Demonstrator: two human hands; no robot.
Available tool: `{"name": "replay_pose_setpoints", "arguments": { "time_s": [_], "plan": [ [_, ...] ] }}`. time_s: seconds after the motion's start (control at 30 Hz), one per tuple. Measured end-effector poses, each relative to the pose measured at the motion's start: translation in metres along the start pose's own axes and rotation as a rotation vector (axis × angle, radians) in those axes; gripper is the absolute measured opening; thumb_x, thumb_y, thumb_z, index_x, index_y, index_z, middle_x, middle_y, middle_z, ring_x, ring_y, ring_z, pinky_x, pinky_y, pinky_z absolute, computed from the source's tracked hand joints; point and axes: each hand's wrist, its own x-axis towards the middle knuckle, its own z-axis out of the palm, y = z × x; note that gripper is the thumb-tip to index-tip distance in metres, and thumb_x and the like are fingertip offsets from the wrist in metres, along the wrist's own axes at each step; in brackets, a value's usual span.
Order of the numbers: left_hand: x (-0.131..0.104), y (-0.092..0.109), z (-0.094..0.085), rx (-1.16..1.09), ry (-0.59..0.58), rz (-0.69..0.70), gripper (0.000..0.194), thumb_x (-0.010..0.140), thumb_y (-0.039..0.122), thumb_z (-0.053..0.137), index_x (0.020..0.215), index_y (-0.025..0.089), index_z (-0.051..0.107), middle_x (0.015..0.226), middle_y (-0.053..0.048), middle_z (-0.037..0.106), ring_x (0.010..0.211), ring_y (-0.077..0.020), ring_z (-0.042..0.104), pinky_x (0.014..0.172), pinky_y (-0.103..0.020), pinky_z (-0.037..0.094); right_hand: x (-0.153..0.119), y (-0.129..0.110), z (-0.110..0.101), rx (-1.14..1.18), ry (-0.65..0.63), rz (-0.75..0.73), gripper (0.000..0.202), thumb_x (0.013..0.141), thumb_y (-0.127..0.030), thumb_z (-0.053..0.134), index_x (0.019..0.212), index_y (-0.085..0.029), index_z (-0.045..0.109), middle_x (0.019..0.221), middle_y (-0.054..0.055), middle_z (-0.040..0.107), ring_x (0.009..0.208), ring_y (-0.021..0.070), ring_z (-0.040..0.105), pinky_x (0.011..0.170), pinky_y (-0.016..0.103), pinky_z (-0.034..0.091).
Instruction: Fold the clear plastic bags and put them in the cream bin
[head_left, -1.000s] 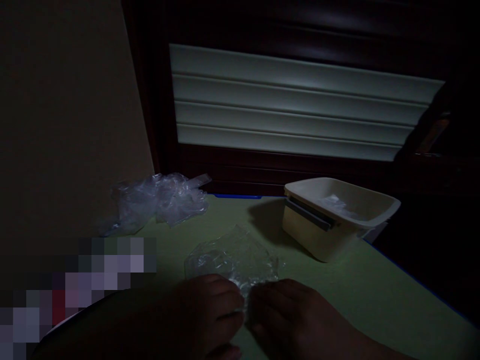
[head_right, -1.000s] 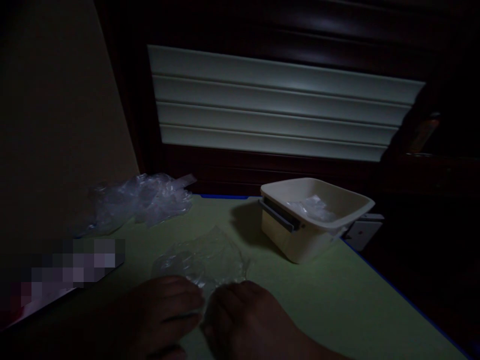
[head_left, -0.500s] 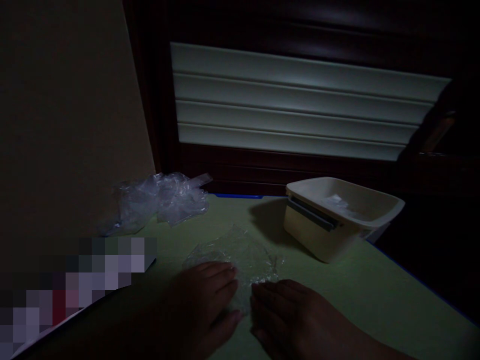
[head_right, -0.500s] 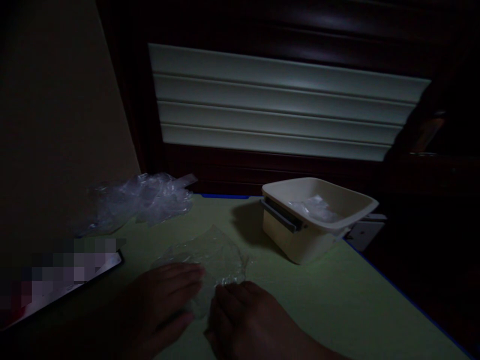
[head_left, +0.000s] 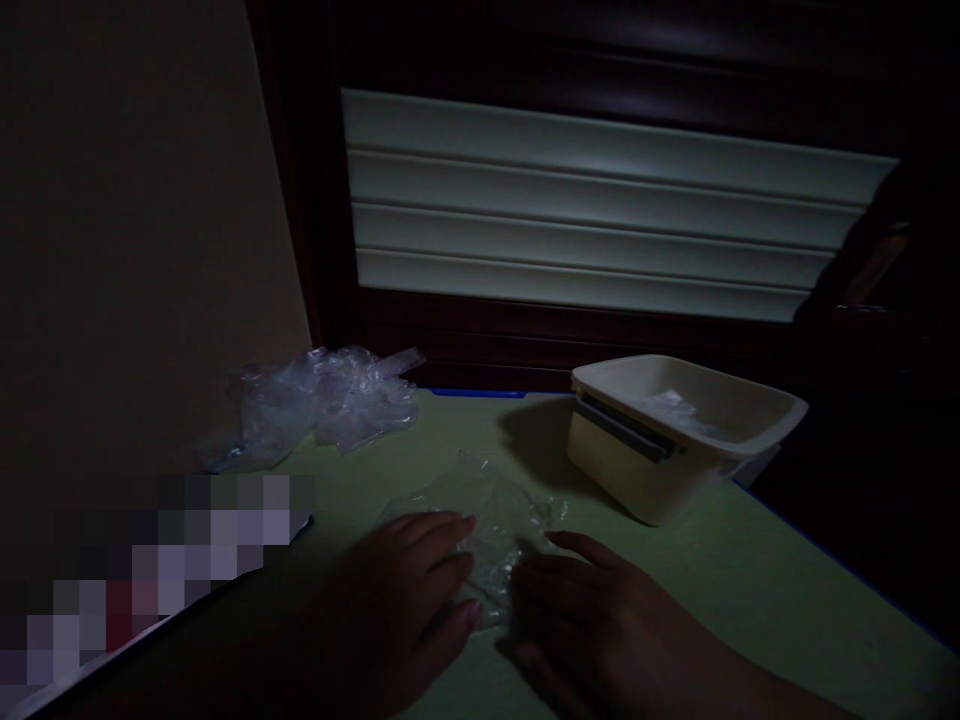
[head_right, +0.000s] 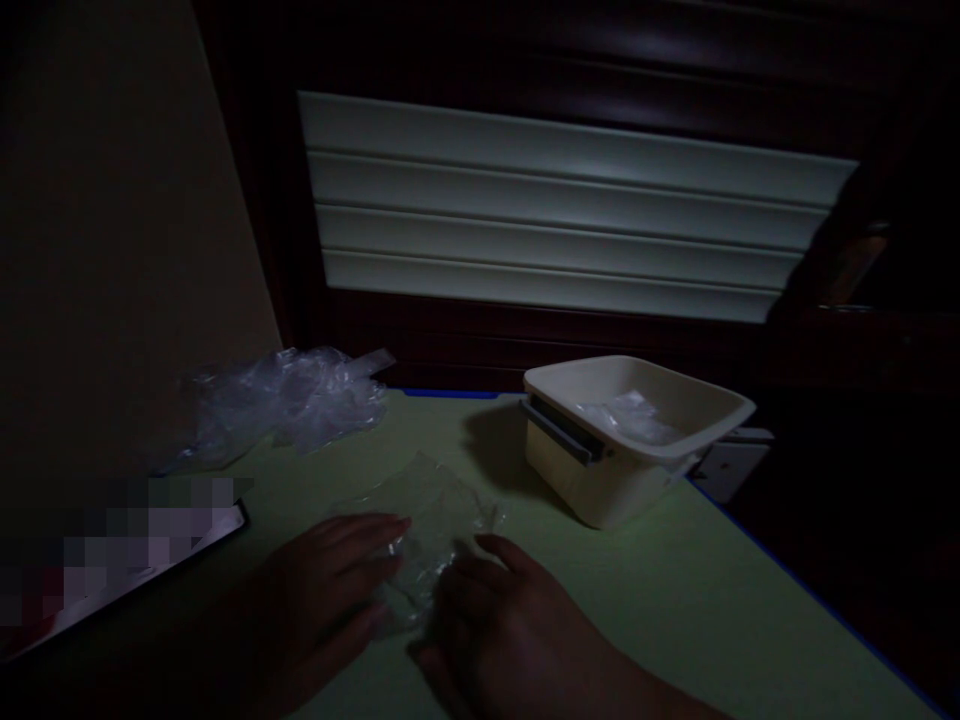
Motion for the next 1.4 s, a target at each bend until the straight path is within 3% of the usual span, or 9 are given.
{"name": "replay_pose_setpoints", "arguments": {
  "time_s": [0.17,0.3,0.43,0.57,0.8,0.9,1.07,1.17,1.4],
  "plan": [
    [-0.001,-0.020,0.007,0.028,0.169,-0.233,0.024,0.089,0.018,0.035,0.097,0.016,0.058,0.107,-0.010,0.060,0.099,-0.0205,0.055,0.083,-0.040,0.049,0.002,0.005,-0.009,0.099,-0.045,0.049,0.022,0.084,-0.014,0.043,0.083,-0.019,0.065,0.079,0.003,0.066,0.074,0.0150,0.061,0.091,0.039,0.036],
    [0.000,-0.033,0.007,0.025,0.141,-0.331,0.026,0.090,0.018,0.035,0.085,0.016,0.060,0.105,-0.009,0.060,0.096,-0.0193,0.057,0.082,-0.038,0.049,0.003,0.013,-0.012,0.099,0.055,0.132,0.025,0.087,-0.017,0.038,0.088,-0.015,0.063,0.079,0.006,0.064,0.071,0.0160,0.056,0.071,0.033,0.042],
    [0.000,-0.030,0.007,0.037,0.032,-0.247,0.031,0.090,0.016,0.032,0.084,0.015,0.062,0.092,-0.009,0.063,0.088,-0.0206,0.057,0.078,-0.041,0.048,0.002,0.021,-0.011,-0.020,0.028,0.199,0.024,0.085,-0.017,0.040,0.074,-0.014,0.061,0.066,0.006,0.060,0.060,0.0150,0.052,0.060,0.030,0.038],
    [-0.002,-0.019,0.006,0.089,0.043,-0.177,0.028,0.088,0.019,0.035,0.080,0.014,0.062,0.085,-0.010,0.061,0.083,-0.0237,0.054,0.073,-0.045,0.046,0.001,0.026,-0.003,-0.101,-0.036,0.215,0.020,0.083,-0.013,0.043,0.076,-0.016,0.062,0.072,0.006,0.063,0.067,0.0163,0.056,0.069,0.033,0.038],
    [0.000,-0.005,-0.003,0.174,-0.059,-0.149,0.017,0.080,0.026,0.047,0.080,0.015,0.060,0.075,-0.008,0.058,0.071,-0.0241,0.050,0.062,-0.044,0.045,0.000,0.037,0.001,-0.078,-0.065,0.244,0.022,0.078,-0.005,0.046,0.082,-0.017,0.064,0.084,0.007,0.067,0.081,0.0180,0.061,0.080,0.034,0.040],
    [-0.001,-0.007,-0.001,0.136,-0.029,-0.122,0.018,0.082,0.024,0.045,0.085,0.015,0.060,0.083,-0.009,0.060,0.076,-0.0244,0.053,0.065,-0.043,0.047,0.000,0.040,-0.001,-0.045,-0.072,0.246,0.025,0.079,-0.004,0.045,0.082,-0.018,0.065,0.084,0.006,0.068,0.080,0.0176,0.062,0.081,0.035,0.041],
    [-0.004,-0.016,0.006,0.068,0.033,-0.085,0.025,0.088,0.019,0.038,0.099,0.012,0.059,0.114,-0.013,0.057,0.108,-0.0245,0.049,0.085,-0.041,0.046,0.002,0.037,-0.003,-0.027,-0.044,0.245,0.025,0.079,-0.005,0.046,0.090,-0.017,0.065,0.093,0.007,0.067,0.085,0.0195,0.061,0.080,0.037,0.043],
    [-0.003,-0.015,0.005,0.017,-0.032,-0.057,0.026,0.090,0.021,0.035,0.095,0.013,0.060,0.106,-0.012,0.060,0.099,-0.0222,0.054,0.082,-0.038,0.048,0.003,0.033,-0.004,-0.018,-0.027,0.230,0.024,0.079,-0.006,0.048,0.093,-0.017,0.064,0.099,0.008,0.066,0.087,0.0196,0.060,0.081,0.037,0.043],
    [0.000,-0.007,-0.005,0.035,-0.108,0.002,0.027,0.087,0.026,0.038,0.081,0.015,0.062,0.087,-0.010,0.063,0.081,-0.0231,0.057,0.072,-0.040,0.049,0.001,0.034,-0.001,0.047,-0.106,0.173,0.019,0.081,-0.007,0.050,0.087,-0.019,0.064,0.085,0.004,0.066,0.087,0.0181,0.060,0.083,0.035,0.041]
  ]
}}
